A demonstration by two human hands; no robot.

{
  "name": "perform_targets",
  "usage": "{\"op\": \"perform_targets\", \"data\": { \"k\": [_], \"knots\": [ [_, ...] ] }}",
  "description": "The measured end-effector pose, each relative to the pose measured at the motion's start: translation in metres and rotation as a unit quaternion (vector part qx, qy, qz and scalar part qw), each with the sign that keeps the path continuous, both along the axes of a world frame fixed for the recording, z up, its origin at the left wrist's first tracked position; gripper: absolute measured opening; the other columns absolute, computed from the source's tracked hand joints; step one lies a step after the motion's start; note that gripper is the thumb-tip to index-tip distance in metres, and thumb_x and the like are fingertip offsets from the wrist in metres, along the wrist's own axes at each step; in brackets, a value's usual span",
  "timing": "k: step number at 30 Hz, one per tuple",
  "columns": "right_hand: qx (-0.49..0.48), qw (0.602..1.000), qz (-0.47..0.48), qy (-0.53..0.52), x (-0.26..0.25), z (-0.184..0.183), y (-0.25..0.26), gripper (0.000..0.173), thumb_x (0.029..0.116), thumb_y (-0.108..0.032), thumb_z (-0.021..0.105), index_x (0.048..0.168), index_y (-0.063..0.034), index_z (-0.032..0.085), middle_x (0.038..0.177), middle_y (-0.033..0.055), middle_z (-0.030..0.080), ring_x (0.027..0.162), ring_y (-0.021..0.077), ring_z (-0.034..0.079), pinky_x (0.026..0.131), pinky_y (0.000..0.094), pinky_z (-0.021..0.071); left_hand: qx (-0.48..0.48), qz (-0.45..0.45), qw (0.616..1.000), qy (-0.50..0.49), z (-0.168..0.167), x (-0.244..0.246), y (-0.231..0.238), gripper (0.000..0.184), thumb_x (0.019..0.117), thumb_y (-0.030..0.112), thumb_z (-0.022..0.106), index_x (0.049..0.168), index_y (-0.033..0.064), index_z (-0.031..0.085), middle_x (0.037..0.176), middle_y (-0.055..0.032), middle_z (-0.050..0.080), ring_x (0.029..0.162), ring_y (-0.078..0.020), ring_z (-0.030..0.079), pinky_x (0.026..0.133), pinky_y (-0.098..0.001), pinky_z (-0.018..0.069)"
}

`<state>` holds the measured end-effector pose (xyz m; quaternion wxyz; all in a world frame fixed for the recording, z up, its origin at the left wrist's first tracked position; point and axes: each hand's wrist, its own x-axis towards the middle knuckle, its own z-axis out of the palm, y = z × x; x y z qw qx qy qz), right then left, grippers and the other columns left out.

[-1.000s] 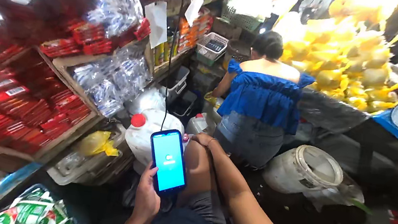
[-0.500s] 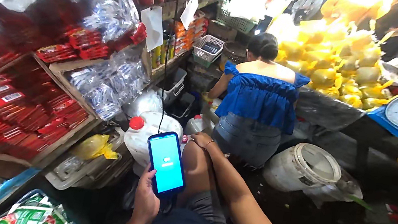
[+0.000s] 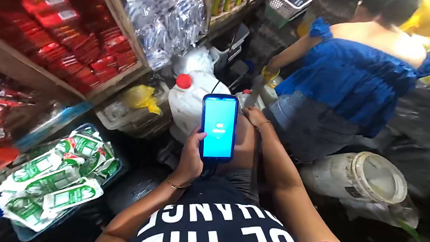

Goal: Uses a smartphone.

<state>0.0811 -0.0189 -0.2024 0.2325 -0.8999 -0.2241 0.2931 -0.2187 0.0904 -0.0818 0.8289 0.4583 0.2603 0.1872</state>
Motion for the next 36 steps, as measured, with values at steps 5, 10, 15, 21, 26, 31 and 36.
{"op": "perform_targets", "data": {
  "k": [5, 10, 15, 21, 26, 31, 36],
  "knots": [
    [0.006, 0.999, -0.026, 0.031, 0.005, -0.003, 0.001, 0.052, 0.1095, -0.040, 0.039, 0.131, -0.0007, 0.064, 0.135, 0.0266, 0.060, 0.133, 0.0424, 0.052, 0.112, 0.0652, 0.0338, -0.007, 0.002, 1.000, 0.007, 0.000, -0.002, 0.001, 0.043, 0.1056, 0.015, 0.030, 0.144, 0.0039, 0.047, 0.116, -0.0117, 0.066, 0.103, -0.0158, 0.067, 0.091, -0.0332, 0.0564],
    [-0.054, 0.997, -0.034, -0.031, -0.010, 0.020, 0.005, 0.056, 0.1089, -0.043, 0.037, 0.128, 0.0011, 0.066, 0.137, 0.0268, 0.059, 0.135, 0.0440, 0.050, 0.111, 0.0667, 0.0342, -0.012, 0.009, 1.000, 0.008, -0.001, -0.002, 0.004, 0.045, 0.1073, 0.016, 0.030, 0.148, 0.0034, 0.042, 0.120, -0.0130, 0.065, 0.107, -0.0166, 0.066, 0.092, -0.0342, 0.0559],
    [-0.044, 0.997, -0.007, -0.061, -0.016, 0.025, 0.005, 0.053, 0.1107, -0.035, 0.031, 0.129, 0.0025, 0.064, 0.134, 0.0272, 0.061, 0.133, 0.0438, 0.052, 0.110, 0.0654, 0.0354, -0.020, 0.006, 1.000, 0.013, -0.001, -0.001, 0.004, 0.046, 0.1064, 0.016, 0.029, 0.149, 0.0024, 0.041, 0.119, -0.0136, 0.064, 0.105, -0.0171, 0.067, 0.091, -0.0340, 0.0562],
    [-0.041, 0.998, 0.044, -0.029, -0.030, 0.033, 0.006, 0.055, 0.1117, -0.037, 0.030, 0.134, 0.0022, 0.061, 0.137, 0.0276, 0.059, 0.134, 0.0432, 0.051, 0.113, 0.0627, 0.0340, -0.034, 0.005, 0.999, 0.005, 0.001, 0.000, 0.005, 0.043, 0.1066, 0.013, 0.028, 0.145, 0.0008, 0.044, 0.112, -0.0129, 0.067, 0.100, -0.0166, 0.069, 0.088, -0.0337, 0.0578],
    [-0.043, 0.982, 0.105, -0.151, -0.090, 0.042, 0.000, 0.094, 0.0650, -0.027, 0.095, 0.146, -0.0073, 0.051, 0.147, 0.0270, 0.047, 0.132, 0.0501, 0.046, 0.100, 0.0674, 0.0435, -0.017, 0.008, 1.000, 0.019, 0.002, -0.002, 0.004, 0.043, 0.1056, 0.013, 0.030, 0.145, 0.0029, 0.044, 0.114, -0.0092, 0.065, 0.101, -0.0123, 0.067, 0.089, -0.0300, 0.0562],
    [-0.067, 0.981, 0.065, -0.172, -0.100, 0.034, 0.004, 0.080, 0.0770, -0.026, 0.088, 0.146, -0.0078, 0.053, 0.148, 0.0253, 0.047, 0.135, 0.0512, 0.043, 0.094, 0.0706, 0.0443, -0.027, -0.005, 1.000, 0.001, 0.002, 0.000, 0.005, 0.043, 0.1051, 0.011, 0.028, 0.143, 0.0017, 0.046, 0.111, -0.0107, 0.068, 0.099, -0.0148, 0.069, 0.087, -0.0324, 0.0584],
    [-0.011, 0.986, 0.045, -0.161, -0.099, 0.034, -0.001, 0.064, 0.0850, -0.022, 0.082, 0.142, -0.0090, 0.057, 0.147, 0.0243, 0.050, 0.134, 0.0507, 0.044, 0.098, 0.0712, 0.0415, -0.011, -0.007, 1.000, 0.016, 0.002, 0.000, 0.003, 0.044, 0.1061, 0.011, 0.027, 0.146, 0.0007, 0.041, 0.114, -0.0107, 0.064, 0.102, -0.0138, 0.067, 0.089, -0.0318, 0.0566]
  ]
}}
